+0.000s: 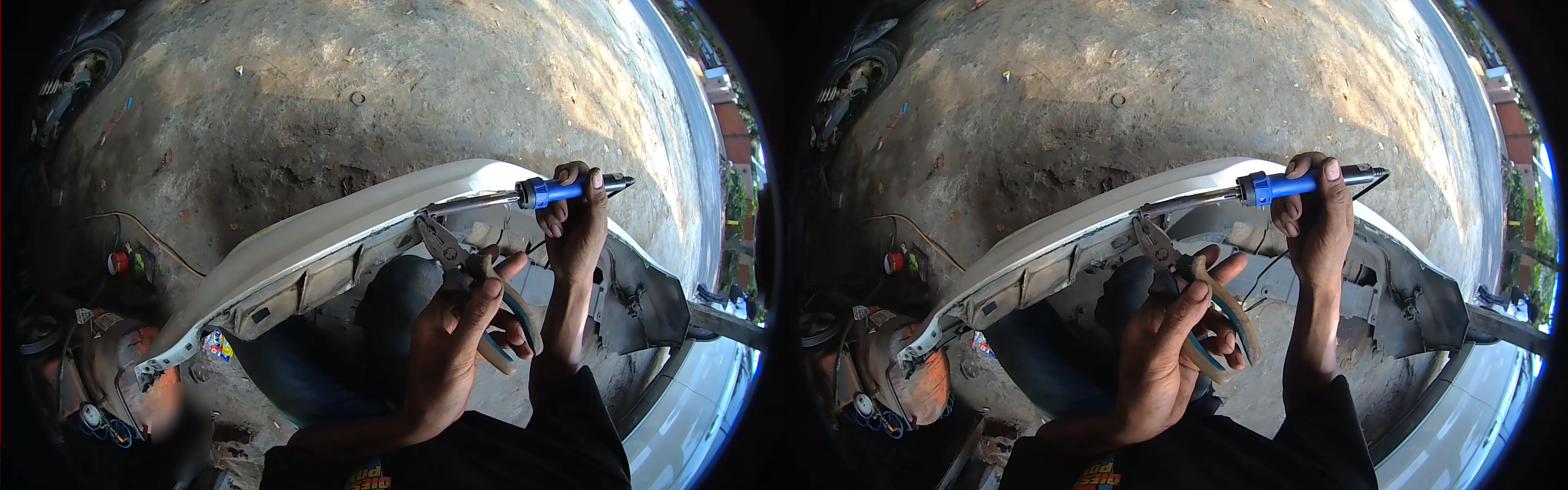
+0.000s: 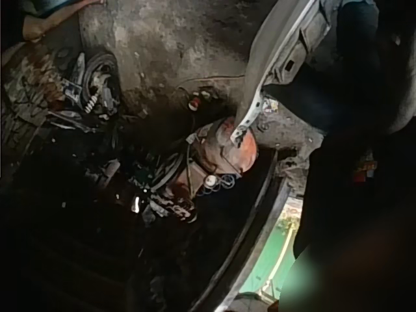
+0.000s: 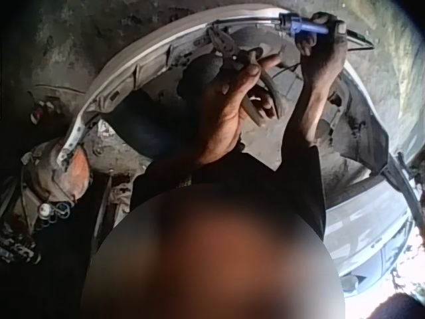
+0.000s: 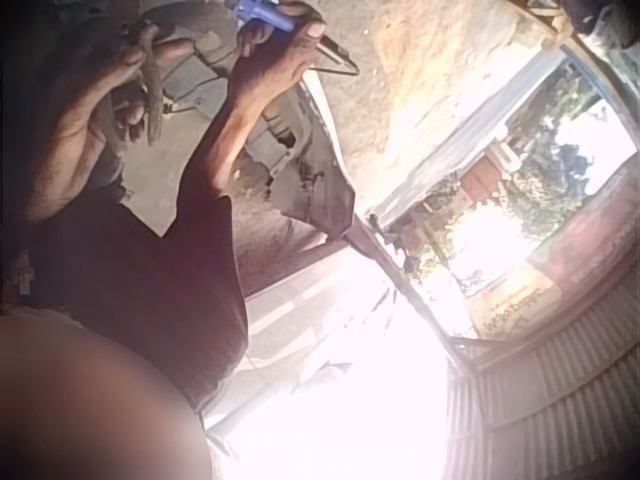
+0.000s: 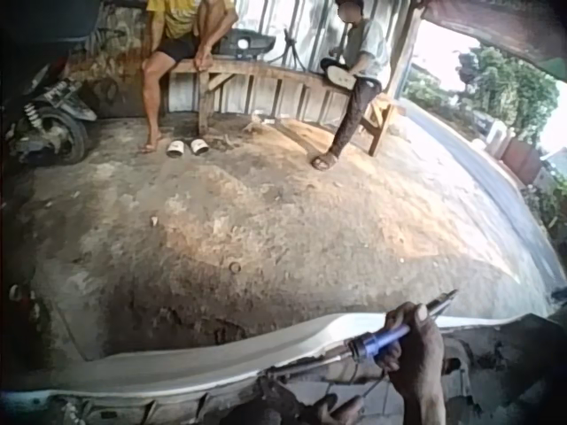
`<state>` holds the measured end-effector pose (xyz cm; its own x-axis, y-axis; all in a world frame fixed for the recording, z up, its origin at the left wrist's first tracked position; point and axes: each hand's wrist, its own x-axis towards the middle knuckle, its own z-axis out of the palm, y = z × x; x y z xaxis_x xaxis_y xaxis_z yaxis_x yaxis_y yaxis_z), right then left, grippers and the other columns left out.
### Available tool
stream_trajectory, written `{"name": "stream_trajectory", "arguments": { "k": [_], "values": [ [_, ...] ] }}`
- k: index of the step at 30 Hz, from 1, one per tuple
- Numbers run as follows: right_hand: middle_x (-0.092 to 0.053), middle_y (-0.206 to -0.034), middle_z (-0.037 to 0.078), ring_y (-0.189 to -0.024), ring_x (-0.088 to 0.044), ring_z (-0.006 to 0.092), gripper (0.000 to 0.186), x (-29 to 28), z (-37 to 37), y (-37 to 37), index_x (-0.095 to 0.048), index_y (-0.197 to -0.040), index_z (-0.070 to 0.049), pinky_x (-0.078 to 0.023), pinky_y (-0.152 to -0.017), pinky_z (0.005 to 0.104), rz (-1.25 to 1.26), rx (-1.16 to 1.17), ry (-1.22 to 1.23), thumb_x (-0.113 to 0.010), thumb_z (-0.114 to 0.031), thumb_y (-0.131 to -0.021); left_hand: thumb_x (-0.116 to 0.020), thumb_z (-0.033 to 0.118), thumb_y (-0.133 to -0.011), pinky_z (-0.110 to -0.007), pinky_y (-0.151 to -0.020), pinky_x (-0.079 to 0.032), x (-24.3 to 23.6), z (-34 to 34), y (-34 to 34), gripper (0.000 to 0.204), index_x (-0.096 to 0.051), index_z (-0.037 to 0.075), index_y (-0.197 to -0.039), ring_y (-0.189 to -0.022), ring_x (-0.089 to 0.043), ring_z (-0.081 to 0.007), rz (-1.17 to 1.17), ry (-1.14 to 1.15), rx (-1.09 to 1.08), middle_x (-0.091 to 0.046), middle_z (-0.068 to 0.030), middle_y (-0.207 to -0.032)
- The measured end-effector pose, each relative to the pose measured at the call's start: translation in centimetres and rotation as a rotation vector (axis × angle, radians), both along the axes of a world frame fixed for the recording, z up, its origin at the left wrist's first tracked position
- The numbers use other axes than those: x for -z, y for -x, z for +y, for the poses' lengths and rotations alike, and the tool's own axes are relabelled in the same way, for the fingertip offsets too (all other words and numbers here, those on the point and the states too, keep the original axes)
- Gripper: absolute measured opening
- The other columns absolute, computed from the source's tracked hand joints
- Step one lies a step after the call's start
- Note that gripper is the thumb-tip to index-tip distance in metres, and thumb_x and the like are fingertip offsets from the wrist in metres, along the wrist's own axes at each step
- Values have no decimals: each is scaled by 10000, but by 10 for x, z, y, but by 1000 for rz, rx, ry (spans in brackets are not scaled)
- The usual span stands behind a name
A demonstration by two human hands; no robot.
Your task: Using a soldering iron and pliers to repair a damaged white plastic car bumper.
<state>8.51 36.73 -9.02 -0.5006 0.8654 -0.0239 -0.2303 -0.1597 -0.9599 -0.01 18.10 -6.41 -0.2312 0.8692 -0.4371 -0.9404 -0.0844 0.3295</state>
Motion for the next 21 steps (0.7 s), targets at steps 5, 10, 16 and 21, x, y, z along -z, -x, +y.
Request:
{"name": "stream_trajectory", "arguments": {
  "k": [5,10,16,21],
  "values": [
    [-406,-586,-8,-461,-361,75,462,2,1,3,-548,-975,-11,-281,-441,222,3,-11,7,-431,-452,-1047,-554,220,-1017,-343,-653,-597,-2,0,2,546,-356,-62,-1441,-754,-626,-135,8,9,-3,-539,-190,-1401],
    [-414,-590,-11,-464,-370,74,447,4,3,2,-561,-986,-13,-282,-443,219,8,-23,19,-439,-439,-1051,-556,219,-1016,-341,-652,-597,-3,1,3,547,-357,-66,-1439,-753,-625,-135,0,14,-2,-541,-191,-1398],
    [-422,-592,-17,-463,-374,70,424,5,4,-1,-579,-1024,-7,-283,-444,217,11,-49,7,-442,-406,-1060,-562,224,-1014,-342,-650,-592,-5,1,3,563,-350,-74,-1442,-752,-624,-137,-12,15,2,-541,-193,-1396],
    [-419,-585,-23,-456,-367,68,434,4,2,1,-590,-1024,6,-281,-445,216,-16,-18,-13,-448,-403,-1059,-567,227,-1013,-347,-649,-592,-4,1,2,565,-352,-70,-1443,-746,-622,-139,-17,15,-1,-544,-191,-1392]
  ]
}}
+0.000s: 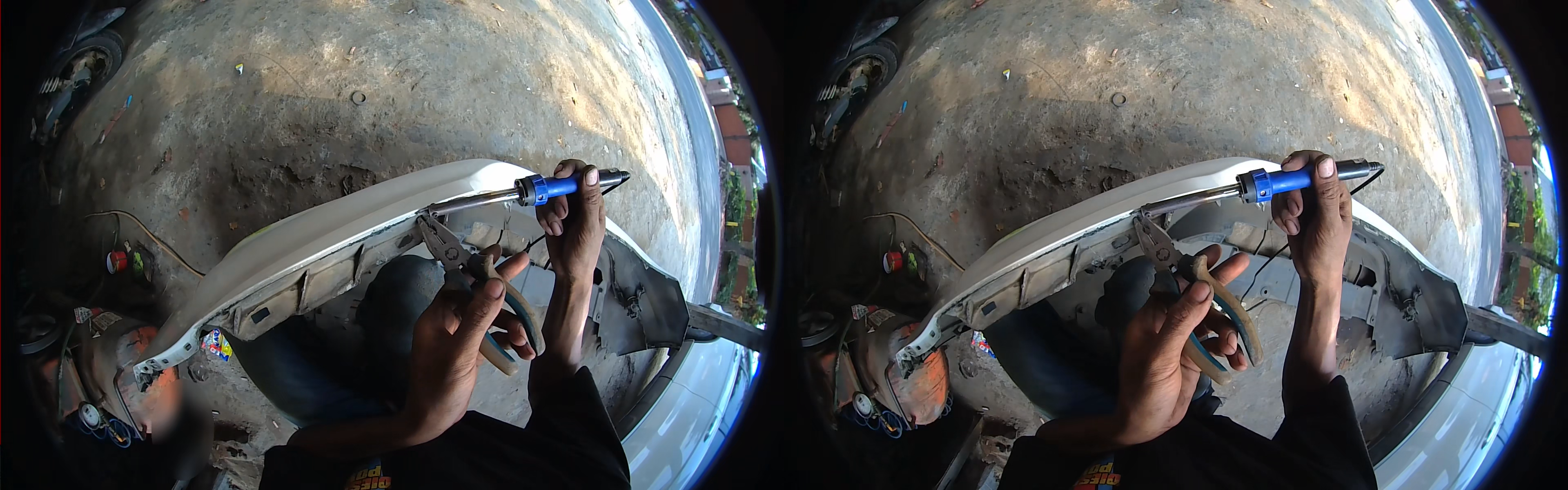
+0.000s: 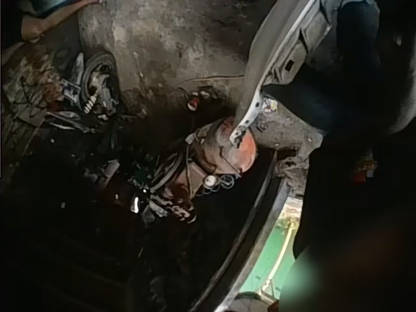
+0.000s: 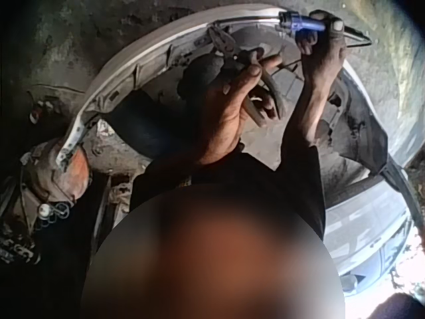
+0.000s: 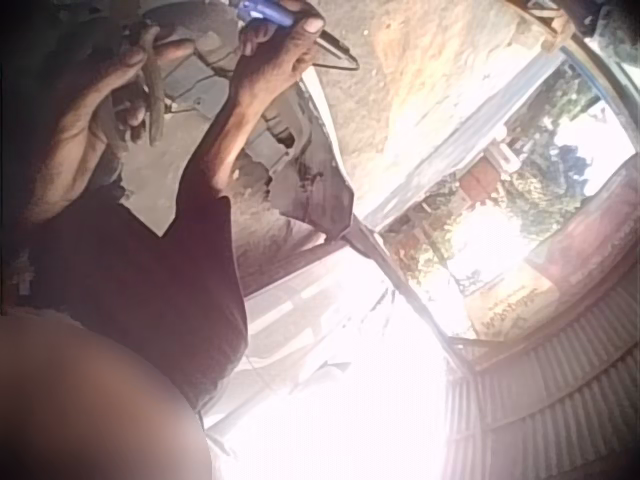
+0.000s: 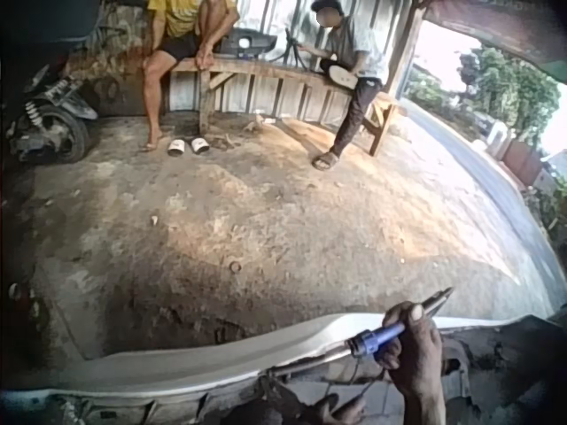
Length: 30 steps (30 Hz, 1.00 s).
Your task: Using a soldering iron and pliers to repair a damaged white plastic car bumper.
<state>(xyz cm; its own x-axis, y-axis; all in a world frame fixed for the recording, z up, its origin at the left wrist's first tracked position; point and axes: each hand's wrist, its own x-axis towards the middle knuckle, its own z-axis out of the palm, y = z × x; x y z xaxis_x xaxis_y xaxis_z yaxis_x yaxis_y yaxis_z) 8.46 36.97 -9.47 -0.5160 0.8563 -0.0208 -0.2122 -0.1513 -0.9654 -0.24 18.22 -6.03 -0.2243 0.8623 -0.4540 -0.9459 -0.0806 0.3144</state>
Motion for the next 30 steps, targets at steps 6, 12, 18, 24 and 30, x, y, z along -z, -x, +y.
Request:
{"name": "stream_trajectory", "arguments": {
  "k": [6,12,18,24,30],
  "values": [
    [-411,-578,-29,-448,-355,62,447,1,0,-1,-607,-1014,20,-269,-444,210,-16,30,-23,-462,-400,-1055,-560,226,-1017,-342,-654,-594,0,0,0,557,-353,-70,-1442,-754,-630,-138,1,-12,-5,-544,-192,-1391],
    [-410,-577,-33,-447,-345,57,451,0,-2,-1,-613,-1012,23,-256,-441,205,-31,43,-39,-465,-401,-1055,-548,228,-1023,-327,-660,-592,-1,0,0,554,-346,-76,-1440,-764,-637,-134,-7,-18,-15,-543,-197,-1392],
    [-410,-580,-34,-446,-342,55,450,1,-2,0,-611,-1017,26,-257,-443,203,-25,44,-38,-468,-399,-1054,-555,239,-1020,-336,-647,-591,0,0,1,565,-343,-76,-1438,-762,-634,-133,4,-21,-4,-543,-198,-1393],
    [-406,-583,-33,-448,-341,56,454,1,-2,-1,-608,-1023,33,-260,-441,202,-36,52,-53,-477,-402,-1051,-568,249,-1013,-337,-642,-592,0,0,1,577,-348,-78,-1434,-762,-633,-133,-1,-13,-5,-548,-196,-1389],
    [-414,-591,-26,-458,-346,59,459,0,-2,-4,-608,-1034,38,-275,-443,203,-45,49,-89,-485,-404,-1047,-562,238,-1016,-333,-647,-592,-2,0,2,563,-353,-80,-1431,-763,-634,-131,-1,-18,-5,-542,-203,-1395]
  ]
}}
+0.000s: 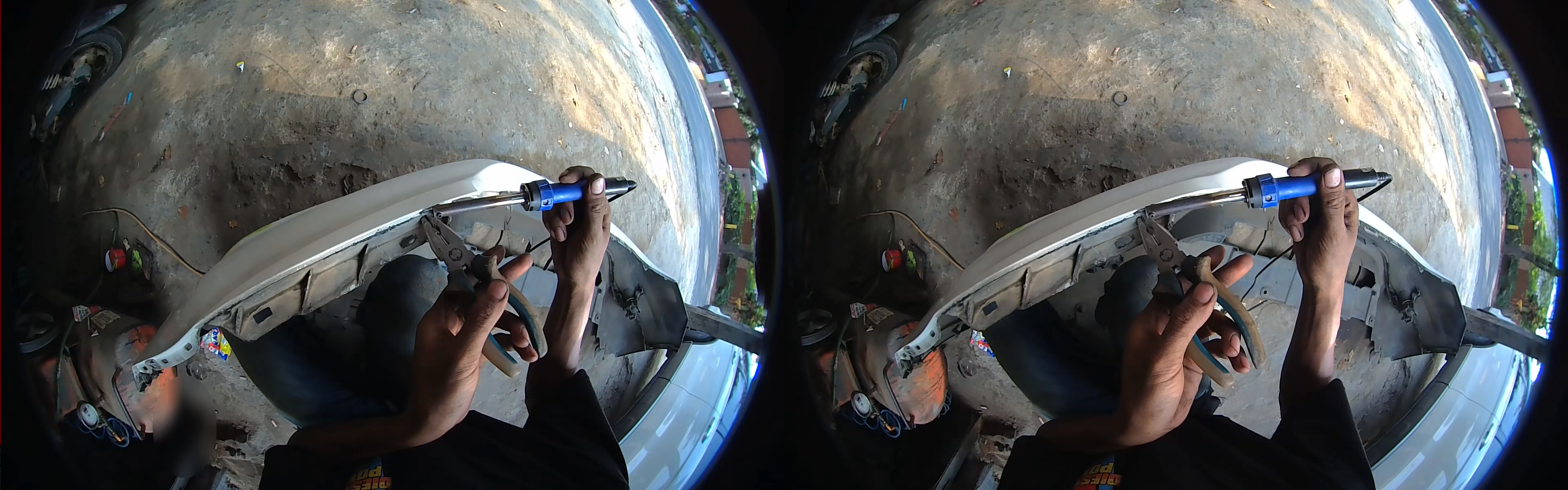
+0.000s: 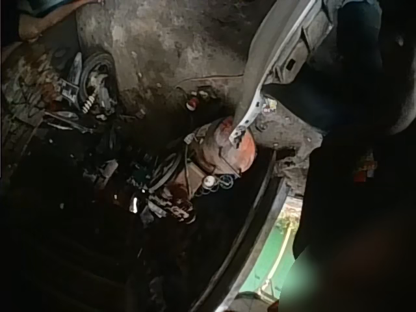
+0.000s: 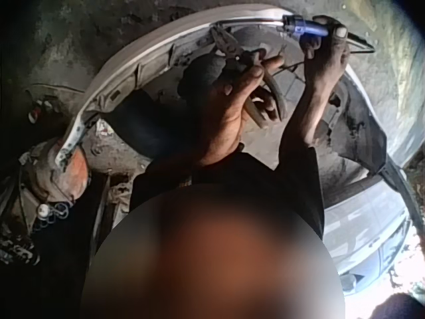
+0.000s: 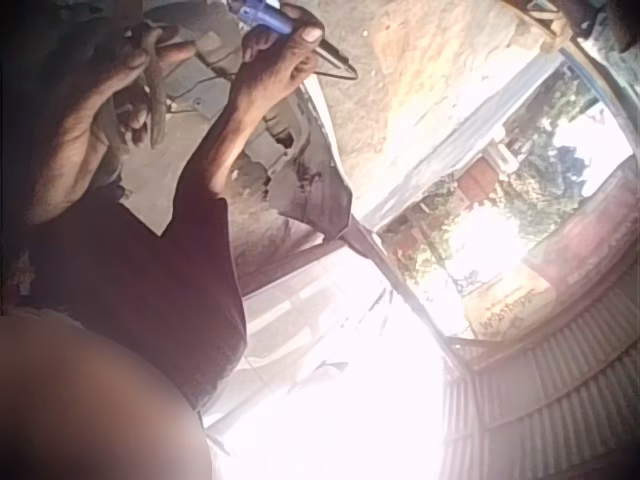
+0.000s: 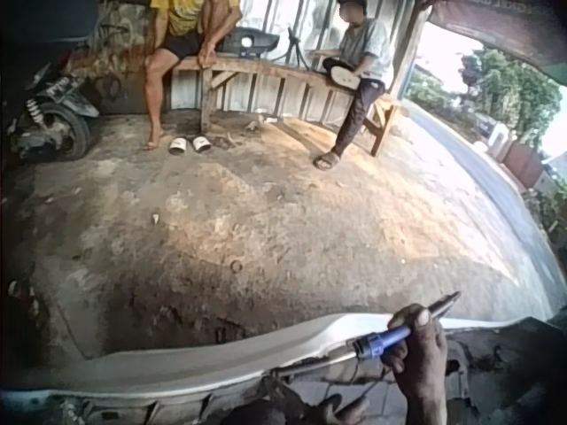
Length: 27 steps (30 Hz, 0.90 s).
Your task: Using a soldering iron and pliers to repair a damaged white plastic car bumper.
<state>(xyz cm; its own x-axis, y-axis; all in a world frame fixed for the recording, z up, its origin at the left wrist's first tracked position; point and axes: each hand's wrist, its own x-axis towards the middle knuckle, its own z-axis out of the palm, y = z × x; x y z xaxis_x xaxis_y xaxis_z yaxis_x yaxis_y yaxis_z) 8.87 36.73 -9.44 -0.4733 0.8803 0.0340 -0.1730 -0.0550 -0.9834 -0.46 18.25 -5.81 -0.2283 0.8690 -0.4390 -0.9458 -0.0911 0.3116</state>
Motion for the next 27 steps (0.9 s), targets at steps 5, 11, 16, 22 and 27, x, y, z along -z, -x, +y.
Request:
{"name": "stream_trajectory", "arguments": {
  "k": [5,11,16,22,27],
  "values": [
    [-430,-609,-14,-481,-367,65,450,2,2,-4,-608,-1037,42,-298,-453,205,4,-3,-41,-486,-391,-1048,-555,232,-1018,-331,-646,-591,3,-1,-1,554,-354,-78,-1430,-762,-633,-132,4,-5,-3,-539,-202,-1399],
    [-464,-657,7,-523,-391,71,422,4,6,-9,-602,-1056,38,-320,-472,207,42,-66,-55,-485,-367,-1049,-543,238,-1023,-333,-654,-597,1,-1,0,530,-365,-58,-1425,-762,-633,-130,-7,3,-2,-542,-191,-1399],
    [-466,-665,10,-536,-396,73,416,4,7,-8,-595,-1059,37,-323,-475,208,58,-81,-39,-488,-365,-1048,-540,246,-1023,-336,-663,-609,3,-2,-1,511,-378,-47,-1410,-761,-634,-129,-9,-6,0,-540,-191,-1401],
    [-458,-654,1,-531,-392,69,419,3,7,-7,-597,-1053,38,-316,-470,203,46,-66,-52,-490,-366,-1048,-550,257,-1018,-341,-661,-617,4,-1,-1,516,-385,-48,-1401,-766,-641,-129,3,-3,5,-534,-196,-1405],
    [-453,-646,-5,-521,-383,61,420,-1,6,-4,-603,-1045,40,-311,-465,203,33,-42,-67,-490,-365,-1048,-583,278,-1011,-349,-700,-621,6,-1,-1,436,-484,-27,-1305,-785,-652,-117,-30,-32,-20,-578,-152,-1372]
  ]
}}
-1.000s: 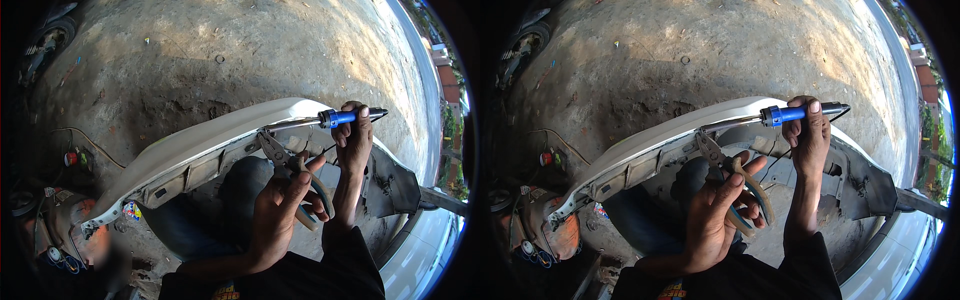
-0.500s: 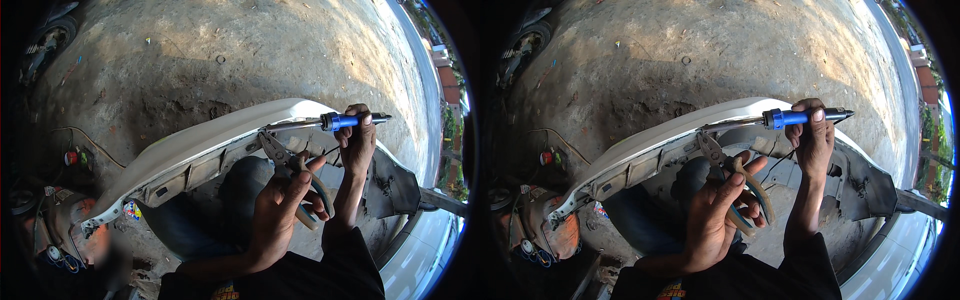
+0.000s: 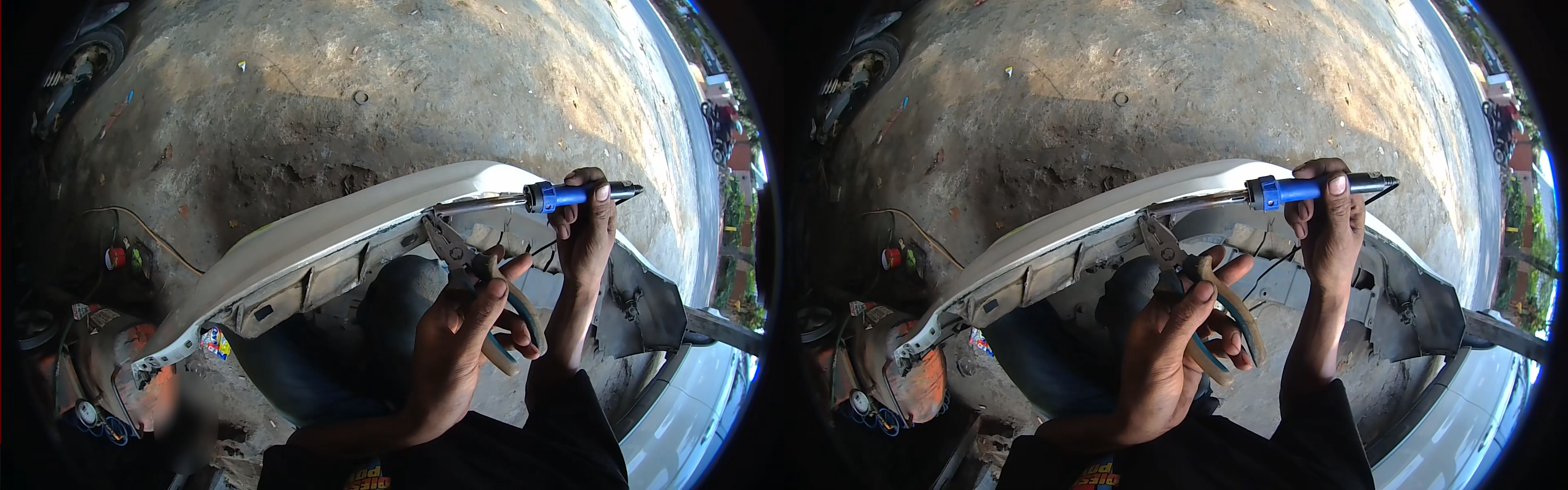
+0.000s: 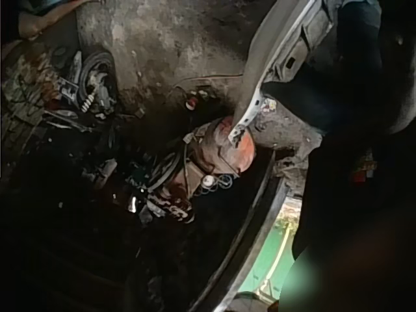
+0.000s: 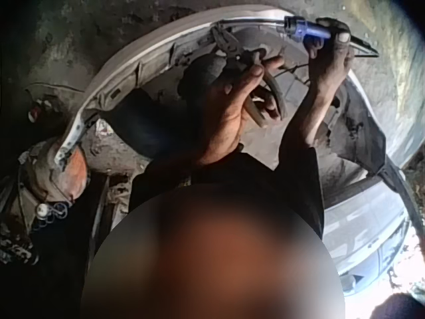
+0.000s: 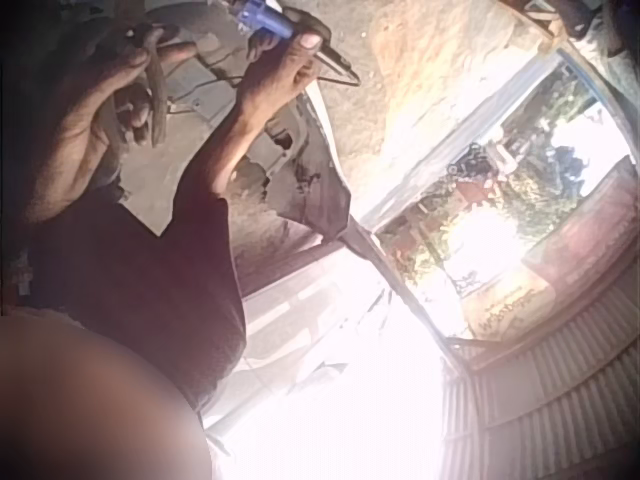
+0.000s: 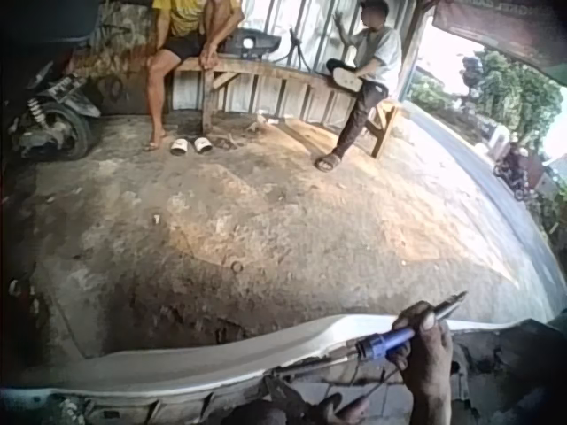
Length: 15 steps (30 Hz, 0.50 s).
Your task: Using a soldering iron and pliers to repair a damaged white plastic car bumper.
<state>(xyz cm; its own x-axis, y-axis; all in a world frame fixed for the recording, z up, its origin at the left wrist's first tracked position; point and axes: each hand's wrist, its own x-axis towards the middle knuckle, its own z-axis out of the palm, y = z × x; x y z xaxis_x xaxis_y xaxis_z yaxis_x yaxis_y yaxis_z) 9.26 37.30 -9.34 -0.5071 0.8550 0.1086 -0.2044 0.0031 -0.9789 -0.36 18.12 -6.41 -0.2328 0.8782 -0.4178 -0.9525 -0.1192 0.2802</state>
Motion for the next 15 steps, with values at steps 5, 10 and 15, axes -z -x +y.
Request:
{"name": "stream_trajectory", "arguments": {
  "k": [5,10,15],
  "values": [
    [-450,-639,-8,-522,-385,57,425,-3,2,2,-606,-1042,44,-308,-463,203,-12,-13,-12,-493,-365,-1047,-581,283,-1011,-347,-699,-621,0,0,1,433,-480,-29,-1294,-787,-651,-115,-8,-4,1,-573,-165,-1375],
    [-462,-646,-3,-525,-385,54,420,-3,2,2,-605,-1041,51,-305,-462,202,-15,4,-33,-503,-356,-1044,-533,261,-1026,-352,-678,-617,-2,0,0,493,-418,-54,-1387,-780,-642,-126,36,16,15,-531,-211,-1406],
    [-470,-655,2,-539,-390,53,409,-5,0,1,-604,-1044,55,-307,-465,202,-6,23,-39,-514,-344,-1041,-576,290,-1014,-371,-727,-625,0,1,-1,434,-481,-38,-1281,-804,-646,-124,-33,-9,0,-570,-178,-1368]
  ]
}}
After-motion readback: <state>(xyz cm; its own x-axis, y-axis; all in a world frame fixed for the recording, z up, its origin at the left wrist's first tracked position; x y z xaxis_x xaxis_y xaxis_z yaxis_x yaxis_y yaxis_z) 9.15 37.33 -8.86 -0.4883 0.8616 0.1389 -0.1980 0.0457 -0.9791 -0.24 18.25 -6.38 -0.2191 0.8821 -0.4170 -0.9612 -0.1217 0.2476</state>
